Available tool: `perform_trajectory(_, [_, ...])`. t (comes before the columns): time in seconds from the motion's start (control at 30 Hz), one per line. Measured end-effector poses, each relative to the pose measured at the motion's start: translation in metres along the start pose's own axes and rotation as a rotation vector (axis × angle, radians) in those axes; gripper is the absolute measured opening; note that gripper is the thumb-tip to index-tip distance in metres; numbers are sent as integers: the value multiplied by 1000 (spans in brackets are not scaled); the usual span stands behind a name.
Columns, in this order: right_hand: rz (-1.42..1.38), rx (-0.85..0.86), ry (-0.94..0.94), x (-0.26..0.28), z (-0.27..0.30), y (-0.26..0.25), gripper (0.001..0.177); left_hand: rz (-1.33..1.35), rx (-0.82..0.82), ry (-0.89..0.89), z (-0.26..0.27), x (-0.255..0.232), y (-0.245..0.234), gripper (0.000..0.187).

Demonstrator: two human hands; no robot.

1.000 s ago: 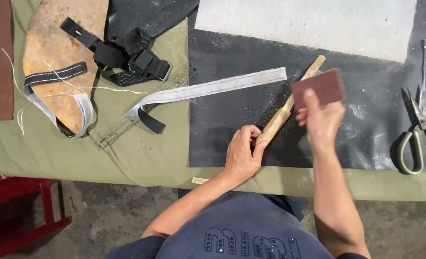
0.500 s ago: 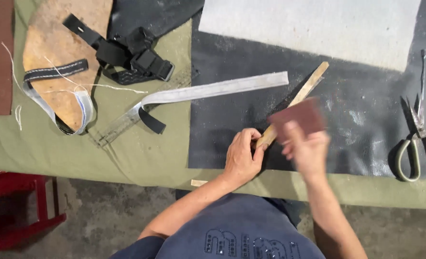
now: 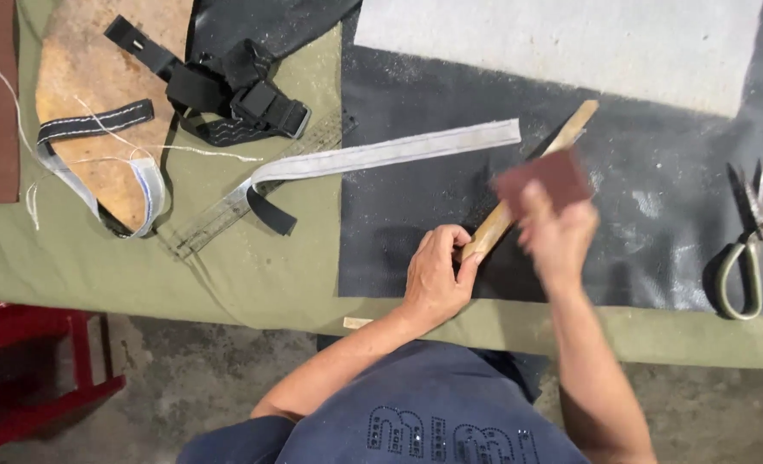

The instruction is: Sanding a wooden tool handle with sandpaper to smooth the surface

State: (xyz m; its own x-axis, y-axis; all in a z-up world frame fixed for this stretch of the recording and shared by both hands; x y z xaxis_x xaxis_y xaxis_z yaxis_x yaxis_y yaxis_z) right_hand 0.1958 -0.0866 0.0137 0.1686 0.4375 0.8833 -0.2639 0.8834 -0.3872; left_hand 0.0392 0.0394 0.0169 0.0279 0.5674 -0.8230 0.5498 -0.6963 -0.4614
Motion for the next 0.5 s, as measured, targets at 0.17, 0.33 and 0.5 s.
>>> perform_trajectory(0.17, [-127,-75,-49,6,-8,-15,27,23,2,-14,-7,-4,-5,25])
perform_trajectory(0.33, [-73,99,156,-23,6,8,35,6,32,-31,-1,2,1,25])
perform_trajectory(0.5, [-150,-123,22,5,-23,-28,38,39,21,-13,-4,-5,-4,23])
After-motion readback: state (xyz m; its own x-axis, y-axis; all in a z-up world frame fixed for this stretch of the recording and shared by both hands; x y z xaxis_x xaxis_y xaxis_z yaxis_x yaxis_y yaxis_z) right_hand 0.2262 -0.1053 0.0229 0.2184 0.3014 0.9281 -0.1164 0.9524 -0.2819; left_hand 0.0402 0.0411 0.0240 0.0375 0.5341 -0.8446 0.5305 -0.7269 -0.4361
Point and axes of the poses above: each hand's wrist, its own z-axis away from the middle knuckle, its own y-axis out of the palm, x = y × z, the point moved 8 cm from there along -z, towards the middle knuckle, and after that the axes turned 10 degrees about y, right-handed, at the moved point
